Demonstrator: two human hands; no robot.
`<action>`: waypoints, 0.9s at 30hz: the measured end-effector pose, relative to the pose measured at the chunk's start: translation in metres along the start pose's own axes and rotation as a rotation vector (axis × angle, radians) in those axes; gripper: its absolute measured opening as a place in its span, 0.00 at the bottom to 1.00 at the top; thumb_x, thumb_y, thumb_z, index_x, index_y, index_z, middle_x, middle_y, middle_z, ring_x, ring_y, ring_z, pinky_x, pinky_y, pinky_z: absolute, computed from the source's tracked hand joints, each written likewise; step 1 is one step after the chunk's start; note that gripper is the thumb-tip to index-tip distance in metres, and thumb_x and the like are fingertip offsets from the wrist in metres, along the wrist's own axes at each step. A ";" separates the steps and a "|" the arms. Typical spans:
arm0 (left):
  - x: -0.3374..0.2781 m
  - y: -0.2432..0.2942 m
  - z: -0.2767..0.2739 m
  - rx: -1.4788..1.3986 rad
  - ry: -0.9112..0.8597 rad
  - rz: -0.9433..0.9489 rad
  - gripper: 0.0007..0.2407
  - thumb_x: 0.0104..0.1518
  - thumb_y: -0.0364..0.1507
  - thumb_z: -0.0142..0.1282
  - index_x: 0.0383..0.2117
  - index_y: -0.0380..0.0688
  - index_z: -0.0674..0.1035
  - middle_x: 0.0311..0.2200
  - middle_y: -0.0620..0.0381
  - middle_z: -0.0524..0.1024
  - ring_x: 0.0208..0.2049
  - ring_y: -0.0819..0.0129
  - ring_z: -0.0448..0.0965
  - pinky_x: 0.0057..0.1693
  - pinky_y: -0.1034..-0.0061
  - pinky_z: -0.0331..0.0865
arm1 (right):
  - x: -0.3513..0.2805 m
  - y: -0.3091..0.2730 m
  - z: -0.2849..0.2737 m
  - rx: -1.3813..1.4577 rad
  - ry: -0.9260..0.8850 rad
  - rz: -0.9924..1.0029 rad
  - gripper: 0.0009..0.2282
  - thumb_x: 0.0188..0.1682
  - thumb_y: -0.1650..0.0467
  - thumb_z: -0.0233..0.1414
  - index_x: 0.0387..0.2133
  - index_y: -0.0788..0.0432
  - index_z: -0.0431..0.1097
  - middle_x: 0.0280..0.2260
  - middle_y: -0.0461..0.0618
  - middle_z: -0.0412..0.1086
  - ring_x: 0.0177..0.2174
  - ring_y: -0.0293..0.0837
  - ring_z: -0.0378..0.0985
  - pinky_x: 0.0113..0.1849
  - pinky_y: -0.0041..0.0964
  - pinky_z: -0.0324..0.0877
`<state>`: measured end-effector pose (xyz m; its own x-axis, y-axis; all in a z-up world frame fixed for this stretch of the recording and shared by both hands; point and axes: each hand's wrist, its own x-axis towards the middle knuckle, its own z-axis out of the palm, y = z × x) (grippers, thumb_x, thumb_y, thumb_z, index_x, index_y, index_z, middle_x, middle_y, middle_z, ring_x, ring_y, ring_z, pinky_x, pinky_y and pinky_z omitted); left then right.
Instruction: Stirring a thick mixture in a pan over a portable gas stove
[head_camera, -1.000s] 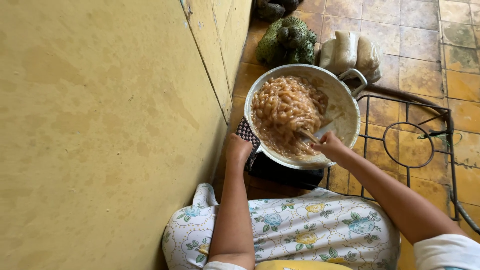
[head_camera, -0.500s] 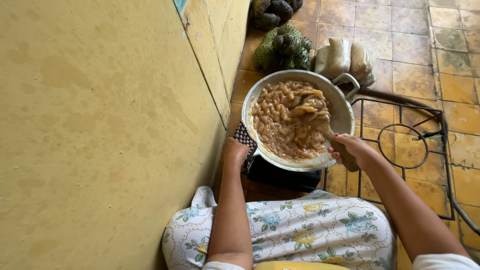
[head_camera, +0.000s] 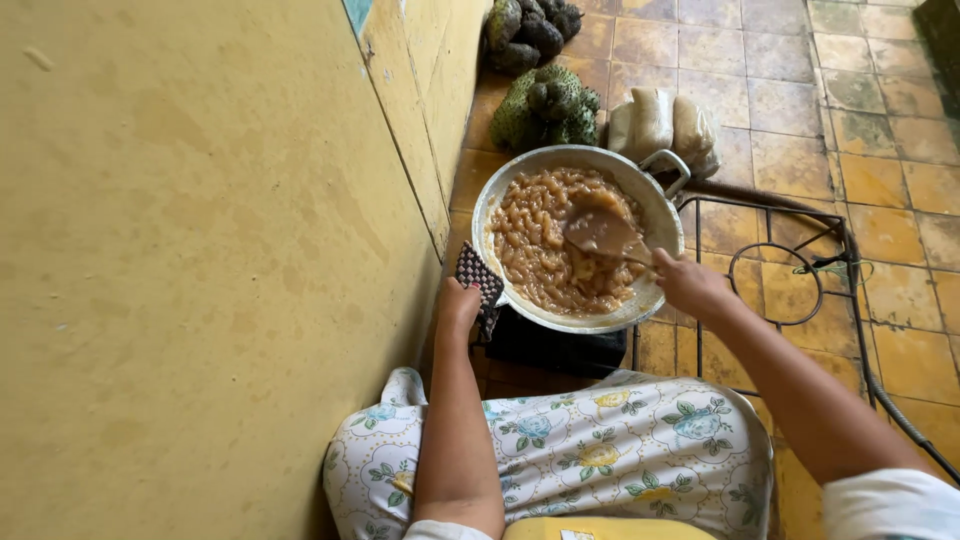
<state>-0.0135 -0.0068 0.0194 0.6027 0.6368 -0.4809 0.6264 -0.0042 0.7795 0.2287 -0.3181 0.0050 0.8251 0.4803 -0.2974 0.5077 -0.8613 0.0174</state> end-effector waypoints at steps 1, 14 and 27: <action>0.014 -0.009 0.004 0.025 -0.026 -0.023 0.24 0.56 0.31 0.45 0.59 0.28 0.67 0.57 0.31 0.71 0.62 0.40 0.69 0.64 0.52 0.66 | -0.014 -0.006 -0.034 -0.003 -0.054 0.069 0.10 0.54 0.65 0.48 0.46 0.52 0.66 0.37 0.59 0.76 0.37 0.58 0.84 0.39 0.54 0.78; 0.047 -0.042 0.011 -0.018 0.070 -0.083 0.16 0.54 0.26 0.41 0.47 0.33 0.75 0.39 0.40 0.80 0.38 0.51 0.81 0.48 0.63 0.74 | -0.025 0.047 -0.150 -0.054 -0.447 0.061 0.05 0.40 0.75 0.62 0.29 0.54 0.79 0.23 0.48 0.77 0.23 0.42 0.73 0.25 0.34 0.67; 0.078 -0.055 0.013 -0.079 -0.038 -0.161 0.33 0.50 0.27 0.37 0.71 0.42 0.59 0.66 0.37 0.63 0.68 0.40 0.59 0.69 0.47 0.56 | -0.030 -0.064 0.004 1.000 -0.717 0.084 0.10 0.52 0.73 0.55 0.45 0.65 0.68 0.23 0.58 0.71 0.16 0.43 0.71 0.16 0.29 0.66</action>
<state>0.0057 0.0334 -0.0660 0.5173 0.5948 -0.6154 0.6764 0.1564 0.7197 0.1706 -0.2780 0.0086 0.3638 0.4897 -0.7924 -0.2132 -0.7843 -0.5826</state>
